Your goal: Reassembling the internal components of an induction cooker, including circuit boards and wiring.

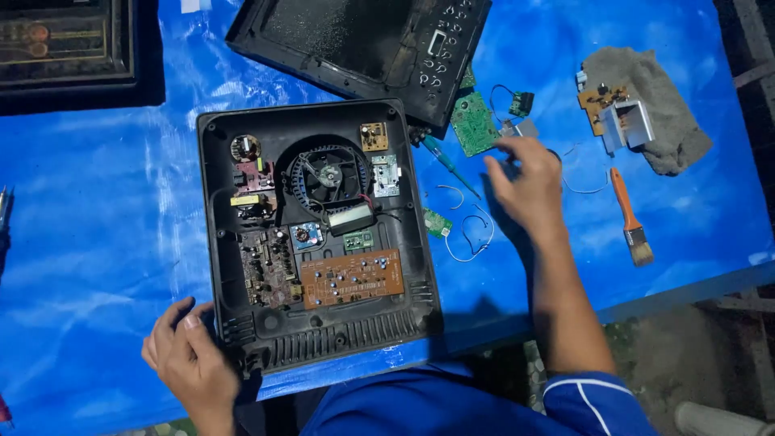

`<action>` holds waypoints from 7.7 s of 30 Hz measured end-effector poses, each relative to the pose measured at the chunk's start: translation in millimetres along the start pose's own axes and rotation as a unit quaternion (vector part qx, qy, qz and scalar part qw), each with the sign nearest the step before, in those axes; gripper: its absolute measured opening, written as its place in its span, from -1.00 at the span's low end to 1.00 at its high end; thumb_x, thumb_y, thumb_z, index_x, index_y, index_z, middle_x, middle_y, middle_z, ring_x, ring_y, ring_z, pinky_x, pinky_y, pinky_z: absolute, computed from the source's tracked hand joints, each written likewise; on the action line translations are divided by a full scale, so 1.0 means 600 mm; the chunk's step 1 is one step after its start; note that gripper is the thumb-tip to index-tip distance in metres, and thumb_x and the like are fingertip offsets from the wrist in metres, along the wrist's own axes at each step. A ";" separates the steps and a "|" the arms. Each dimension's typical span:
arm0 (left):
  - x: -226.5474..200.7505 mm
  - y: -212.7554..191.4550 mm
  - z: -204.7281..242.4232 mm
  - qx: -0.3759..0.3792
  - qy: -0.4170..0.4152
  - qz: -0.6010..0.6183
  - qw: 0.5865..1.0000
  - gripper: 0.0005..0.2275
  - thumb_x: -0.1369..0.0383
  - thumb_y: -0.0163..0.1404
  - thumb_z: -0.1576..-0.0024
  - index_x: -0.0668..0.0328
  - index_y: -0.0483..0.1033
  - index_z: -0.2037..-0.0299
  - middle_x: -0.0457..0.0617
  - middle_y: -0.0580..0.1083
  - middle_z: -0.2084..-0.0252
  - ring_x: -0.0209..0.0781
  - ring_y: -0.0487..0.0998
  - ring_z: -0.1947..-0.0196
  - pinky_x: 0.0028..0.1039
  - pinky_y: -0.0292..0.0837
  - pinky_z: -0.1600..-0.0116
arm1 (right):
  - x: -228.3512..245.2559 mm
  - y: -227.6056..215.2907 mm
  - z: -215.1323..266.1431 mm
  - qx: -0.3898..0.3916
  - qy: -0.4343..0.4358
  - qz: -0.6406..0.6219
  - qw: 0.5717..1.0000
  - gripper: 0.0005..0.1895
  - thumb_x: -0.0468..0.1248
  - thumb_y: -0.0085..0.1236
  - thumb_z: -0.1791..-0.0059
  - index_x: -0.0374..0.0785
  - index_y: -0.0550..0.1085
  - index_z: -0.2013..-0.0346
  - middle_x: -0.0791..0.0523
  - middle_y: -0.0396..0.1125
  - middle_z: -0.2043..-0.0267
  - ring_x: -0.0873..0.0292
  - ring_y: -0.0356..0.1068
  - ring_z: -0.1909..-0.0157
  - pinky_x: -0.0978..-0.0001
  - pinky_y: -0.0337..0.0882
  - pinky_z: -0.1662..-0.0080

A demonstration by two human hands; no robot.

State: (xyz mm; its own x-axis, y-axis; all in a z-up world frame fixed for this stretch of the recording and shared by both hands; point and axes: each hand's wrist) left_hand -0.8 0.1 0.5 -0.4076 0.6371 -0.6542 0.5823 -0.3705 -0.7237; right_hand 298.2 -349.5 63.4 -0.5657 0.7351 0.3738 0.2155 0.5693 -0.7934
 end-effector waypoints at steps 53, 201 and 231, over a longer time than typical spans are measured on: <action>0.004 -0.001 0.001 0.011 -0.001 -0.005 1.000 -0.70 0.41 -0.24 -0.45 0.37 0.62 0.07 0.22 0.46 -0.18 0.10 0.33 -0.21 -0.14 -0.03 -0.38 | -0.041 -0.008 0.015 0.031 0.020 0.017 0.999 -0.77 -0.38 0.34 0.07 -0.32 0.59 0.12 -0.04 0.44 -0.01 -0.02 0.40 -0.06 0.14 0.42 -0.11; -0.010 -0.003 -0.006 -0.008 0.002 0.015 1.000 -0.68 0.38 -0.26 -0.41 0.34 0.61 0.15 0.21 0.46 -0.15 0.09 0.33 -0.19 -0.11 -0.01 -0.37 | 0.094 0.009 0.047 0.088 -0.008 -0.036 0.995 -0.82 -0.37 0.24 0.04 -0.36 0.59 0.16 -0.04 0.46 -0.01 -0.02 0.38 -0.08 0.14 0.35 -0.16; -0.016 -0.004 -0.009 -0.015 0.002 0.038 0.999 -0.69 0.39 -0.26 -0.38 0.35 0.61 0.14 0.21 0.45 -0.14 0.09 0.33 -0.18 -0.09 -0.03 -0.36 | 0.154 0.032 -0.025 0.151 -0.113 -0.135 0.973 -0.84 -0.51 0.27 0.11 -0.39 0.59 0.24 0.01 0.50 0.17 0.08 0.42 0.17 0.27 0.41 0.02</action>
State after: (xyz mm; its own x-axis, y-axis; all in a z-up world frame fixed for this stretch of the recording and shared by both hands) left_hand 5.5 -1.7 9.6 -0.3592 0.6109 -0.7056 0.6318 -0.3973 -0.6656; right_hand 262.2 -265.0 90.1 -0.7369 0.4550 0.5000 -0.1895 0.5709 -0.7988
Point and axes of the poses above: each hand's wrist, its own z-axis away from the middle knuckle, its own y-axis out of the palm, x = y × z
